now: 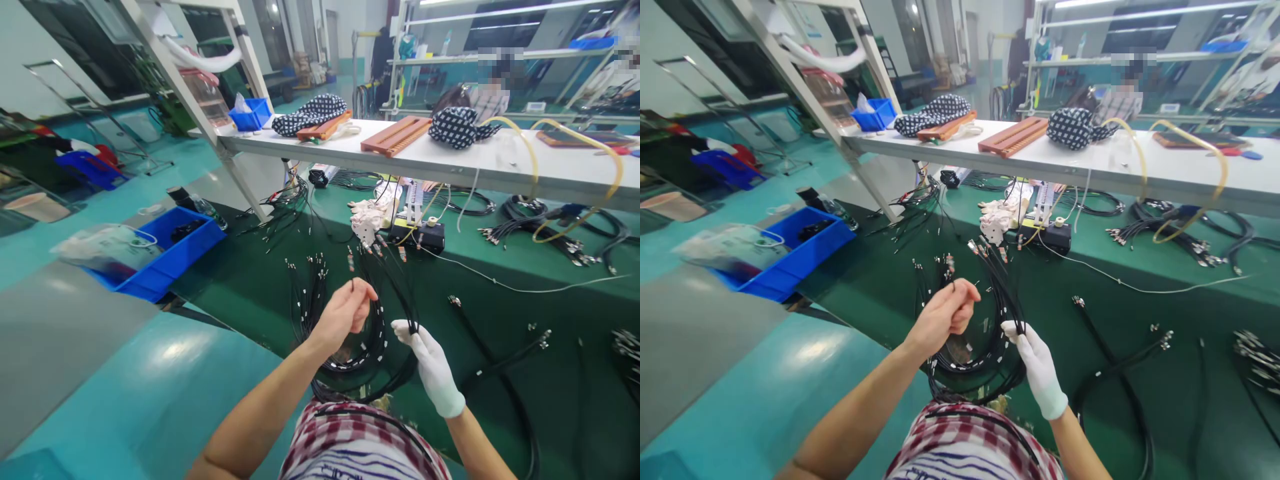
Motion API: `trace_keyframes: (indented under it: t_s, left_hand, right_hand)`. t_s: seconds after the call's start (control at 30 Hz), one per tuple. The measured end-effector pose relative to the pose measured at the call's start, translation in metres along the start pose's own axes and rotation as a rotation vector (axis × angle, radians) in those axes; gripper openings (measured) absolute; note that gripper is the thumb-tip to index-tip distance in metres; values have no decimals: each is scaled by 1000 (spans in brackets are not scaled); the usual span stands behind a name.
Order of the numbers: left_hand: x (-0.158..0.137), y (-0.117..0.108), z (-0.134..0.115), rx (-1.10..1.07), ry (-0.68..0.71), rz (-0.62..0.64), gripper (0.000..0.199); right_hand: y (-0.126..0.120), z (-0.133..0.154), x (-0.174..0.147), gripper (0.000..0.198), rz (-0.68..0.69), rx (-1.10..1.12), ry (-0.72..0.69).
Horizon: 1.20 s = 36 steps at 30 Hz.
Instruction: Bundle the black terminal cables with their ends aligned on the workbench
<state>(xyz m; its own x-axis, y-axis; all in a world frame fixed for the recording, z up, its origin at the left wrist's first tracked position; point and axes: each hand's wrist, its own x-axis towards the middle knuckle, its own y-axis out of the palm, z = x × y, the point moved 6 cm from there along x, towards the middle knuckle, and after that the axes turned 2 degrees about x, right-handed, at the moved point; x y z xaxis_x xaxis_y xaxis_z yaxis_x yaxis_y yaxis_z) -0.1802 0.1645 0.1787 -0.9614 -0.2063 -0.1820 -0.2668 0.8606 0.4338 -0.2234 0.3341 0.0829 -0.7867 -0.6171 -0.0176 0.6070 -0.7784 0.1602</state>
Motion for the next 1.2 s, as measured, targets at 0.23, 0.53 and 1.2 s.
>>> trace_keyframes:
  t_s: [0.23,0.53,1.2]
  left_hand:
    - [13,-1,0,21,78,-24,60]
    - [10,2,-8,155,144,4,46]
    - [8,49,3,238,141,315,46]
  right_hand:
    - [23,8,-4,29,157,2,-16]
    - [32,26,3,28,149,-163,-43]
    - [76,216,54,40,504,-793,-787]
